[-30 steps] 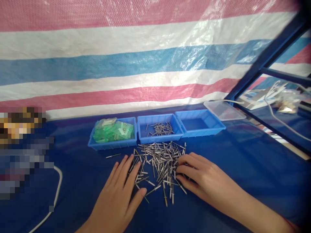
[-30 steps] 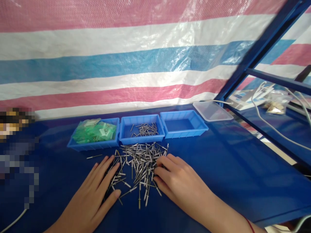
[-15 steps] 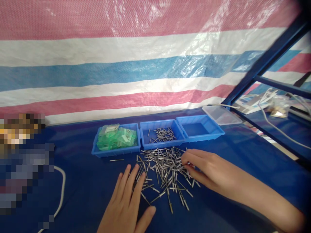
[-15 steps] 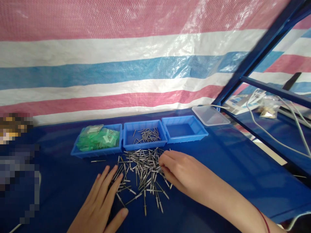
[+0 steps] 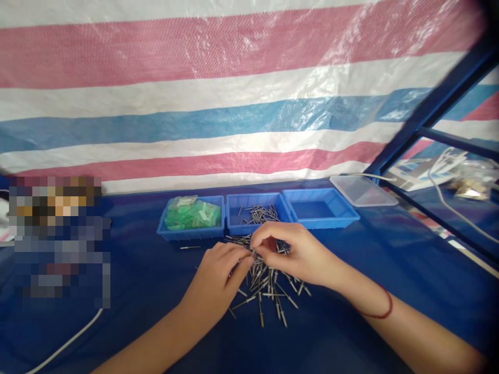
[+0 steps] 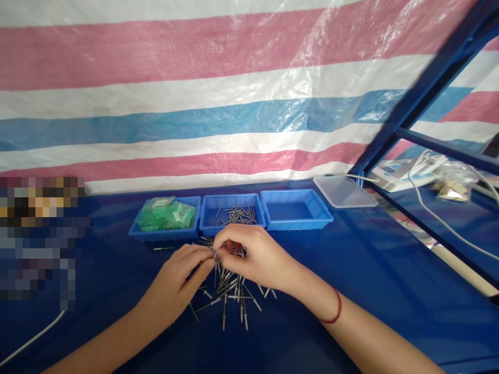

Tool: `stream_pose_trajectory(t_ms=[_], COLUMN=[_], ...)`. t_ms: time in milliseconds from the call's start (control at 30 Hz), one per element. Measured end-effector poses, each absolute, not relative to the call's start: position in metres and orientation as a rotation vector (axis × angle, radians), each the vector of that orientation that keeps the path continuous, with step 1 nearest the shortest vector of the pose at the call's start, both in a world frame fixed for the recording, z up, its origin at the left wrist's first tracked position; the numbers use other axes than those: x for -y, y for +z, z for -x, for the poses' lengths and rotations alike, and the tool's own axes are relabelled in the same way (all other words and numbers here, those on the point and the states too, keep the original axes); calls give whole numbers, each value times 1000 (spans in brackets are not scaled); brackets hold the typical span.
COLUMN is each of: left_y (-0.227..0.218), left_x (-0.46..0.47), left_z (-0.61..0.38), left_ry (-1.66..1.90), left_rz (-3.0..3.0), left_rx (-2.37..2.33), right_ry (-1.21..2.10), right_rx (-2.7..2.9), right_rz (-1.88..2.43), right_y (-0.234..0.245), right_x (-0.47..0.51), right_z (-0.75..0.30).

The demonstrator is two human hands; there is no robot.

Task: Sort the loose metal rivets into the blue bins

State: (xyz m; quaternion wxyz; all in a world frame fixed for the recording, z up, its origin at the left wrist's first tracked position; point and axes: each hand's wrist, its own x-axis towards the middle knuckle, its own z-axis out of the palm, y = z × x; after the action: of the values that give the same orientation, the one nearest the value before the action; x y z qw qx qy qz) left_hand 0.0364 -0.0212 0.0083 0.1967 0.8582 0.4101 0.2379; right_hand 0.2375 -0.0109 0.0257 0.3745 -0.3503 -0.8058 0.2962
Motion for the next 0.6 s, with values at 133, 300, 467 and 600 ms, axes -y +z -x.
stream_pose_trajectory(t_ms=[133,300,467,600], left_y=[5,-3,-7,-9], left_x=[14,17,22,25], left_z=[-53,-55,-49,-45], left_ry=[792,889,900,922], left_rz=[-2287,-2291,-2337,-2250], left_rx=[-1166,-1198,-1211,-1213], right_ry=[886,1041,995,946], right_rx=[1781,1662,1699,1751], right_rz=[962,978,951,881], right_y=[10,0,4,6], right_x=[12,12,15,16], right_z=[-239,-235,-229,-229])
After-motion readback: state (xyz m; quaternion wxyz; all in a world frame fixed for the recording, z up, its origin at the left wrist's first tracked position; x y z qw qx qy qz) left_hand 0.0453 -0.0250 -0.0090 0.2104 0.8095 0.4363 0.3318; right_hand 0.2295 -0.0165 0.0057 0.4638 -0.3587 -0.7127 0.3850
